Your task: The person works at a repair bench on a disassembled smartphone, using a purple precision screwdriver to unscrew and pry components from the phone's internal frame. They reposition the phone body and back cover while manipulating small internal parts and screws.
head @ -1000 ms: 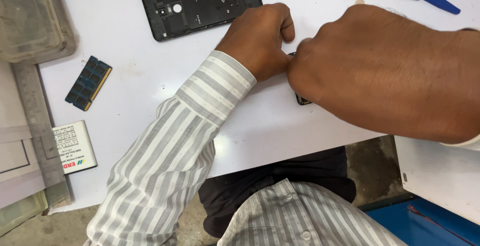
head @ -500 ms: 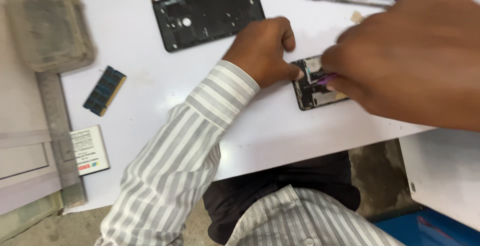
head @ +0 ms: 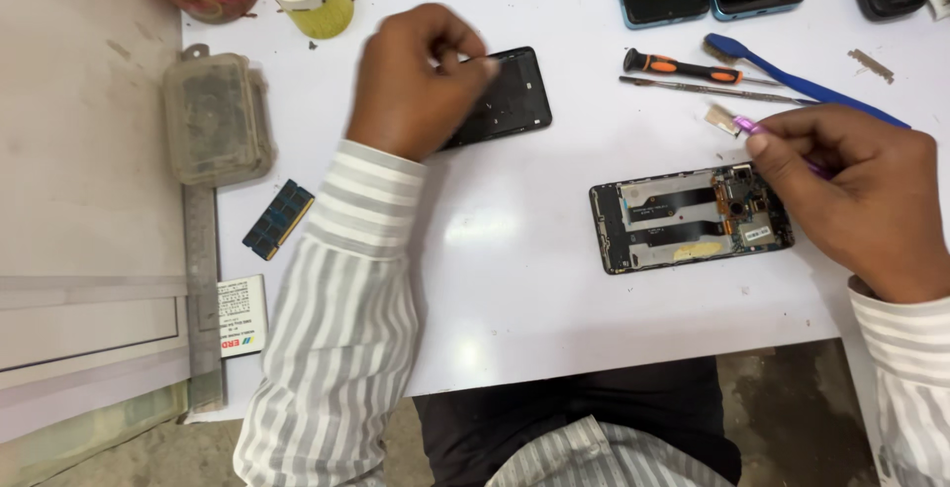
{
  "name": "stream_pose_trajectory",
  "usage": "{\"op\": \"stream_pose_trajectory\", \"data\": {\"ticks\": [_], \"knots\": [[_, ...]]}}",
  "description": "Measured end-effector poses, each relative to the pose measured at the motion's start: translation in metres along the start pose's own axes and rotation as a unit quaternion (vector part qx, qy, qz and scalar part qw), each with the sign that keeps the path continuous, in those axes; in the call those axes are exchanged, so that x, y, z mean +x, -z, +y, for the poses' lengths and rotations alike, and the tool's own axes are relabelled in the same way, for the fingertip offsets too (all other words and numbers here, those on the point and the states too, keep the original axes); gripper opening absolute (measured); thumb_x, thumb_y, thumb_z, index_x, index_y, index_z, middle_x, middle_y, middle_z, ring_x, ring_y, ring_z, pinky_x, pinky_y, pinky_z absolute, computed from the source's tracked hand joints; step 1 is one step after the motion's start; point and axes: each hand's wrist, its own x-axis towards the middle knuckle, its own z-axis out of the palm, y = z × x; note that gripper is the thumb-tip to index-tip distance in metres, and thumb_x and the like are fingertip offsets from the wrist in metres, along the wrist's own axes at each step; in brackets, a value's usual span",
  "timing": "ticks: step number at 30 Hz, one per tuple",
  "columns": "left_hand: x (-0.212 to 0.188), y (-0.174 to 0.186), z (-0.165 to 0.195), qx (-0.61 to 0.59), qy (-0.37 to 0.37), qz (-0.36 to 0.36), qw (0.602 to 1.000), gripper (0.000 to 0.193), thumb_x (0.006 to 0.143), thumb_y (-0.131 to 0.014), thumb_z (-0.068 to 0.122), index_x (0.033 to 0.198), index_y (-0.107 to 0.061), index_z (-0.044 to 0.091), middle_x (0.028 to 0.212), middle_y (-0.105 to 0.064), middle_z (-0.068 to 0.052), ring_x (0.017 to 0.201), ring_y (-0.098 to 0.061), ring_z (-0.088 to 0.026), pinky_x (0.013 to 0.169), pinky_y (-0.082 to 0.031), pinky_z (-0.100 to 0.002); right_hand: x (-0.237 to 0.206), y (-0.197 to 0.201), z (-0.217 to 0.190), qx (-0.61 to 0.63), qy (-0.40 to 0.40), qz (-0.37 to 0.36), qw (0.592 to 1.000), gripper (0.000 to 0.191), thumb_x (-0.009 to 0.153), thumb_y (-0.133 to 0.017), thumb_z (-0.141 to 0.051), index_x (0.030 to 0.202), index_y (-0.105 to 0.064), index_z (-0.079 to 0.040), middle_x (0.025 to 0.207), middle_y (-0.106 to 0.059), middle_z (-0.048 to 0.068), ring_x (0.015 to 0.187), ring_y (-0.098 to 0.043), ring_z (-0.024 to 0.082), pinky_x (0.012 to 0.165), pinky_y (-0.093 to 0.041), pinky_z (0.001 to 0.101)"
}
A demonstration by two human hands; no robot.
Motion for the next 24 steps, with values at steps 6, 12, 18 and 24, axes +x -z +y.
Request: {"op": "stream_pose_trajectory", "data": {"ticks": [6, 12, 18, 24], "knots": [[0.004, 0.011, -0.003, 0.114, 0.064, -0.087, 0.988, 0.012, 0.073, -0.082, 0.011, 0.083, -0.076, 0.009, 0.069, -0.069, 0.0, 0.063, -0.066, -0.013, 0.062, -0.054, -0.029, 0.009, -0.008, 0.026, 0.082, -0.021, 0.089, 0.992, 0.022, 0.111, -0.07, -0.017, 0.115, -0.067, 0.005, 0.091, -0.067, 0.006, 0.075, -0.059, 0.006, 0.068, -0.048, 0.0197], [0.006, -0.005, 0.003, 0.187, 0.118, -0.121, 0.968, 0.011, 0.07, -0.085, 0.015, 0.075, -0.075, 0.012, 0.07, -0.072, 0.0, 0.065, -0.069, -0.016, 0.064, -0.055, -0.034, 0.009, -0.007, 0.044, 0.05, -0.051, 0.098, 0.993, 0.024, 0.116, -0.067, -0.019, 0.119, -0.063, 0.005, 0.093, -0.064, 0.005, 0.077, -0.057, 0.007, 0.069, -0.047, 0.0223], [0.003, -0.02, -0.01, 0.216, 0.086, -0.117, 0.965, 0.007, 0.078, -0.081, 0.016, 0.075, -0.075, 0.012, 0.074, -0.075, -0.005, 0.066, -0.071, -0.02, 0.064, -0.055, -0.036, 0.001, -0.007, 0.072, 0.024, -0.025, 0.081, 0.996, 0.024, 0.118, -0.064, -0.018, 0.123, -0.064, 0.006, 0.094, -0.067, 0.006, 0.078, -0.06, 0.006, 0.07, -0.048, 0.0195], [0.0, -0.024, -0.021, 0.186, -0.014, -0.071, 0.98, 0.012, 0.087, -0.078, 0.016, 0.084, -0.074, 0.006, 0.075, -0.072, -0.008, 0.064, -0.067, -0.021, 0.06, -0.053, -0.037, -0.004, -0.007, 0.084, 0.046, -0.025, 0.08, 0.995, 0.021, 0.118, -0.065, -0.015, 0.121, -0.063, 0.005, 0.094, -0.067, 0.005, 0.076, -0.06, 0.005, 0.069, -0.047, 0.017]]}}
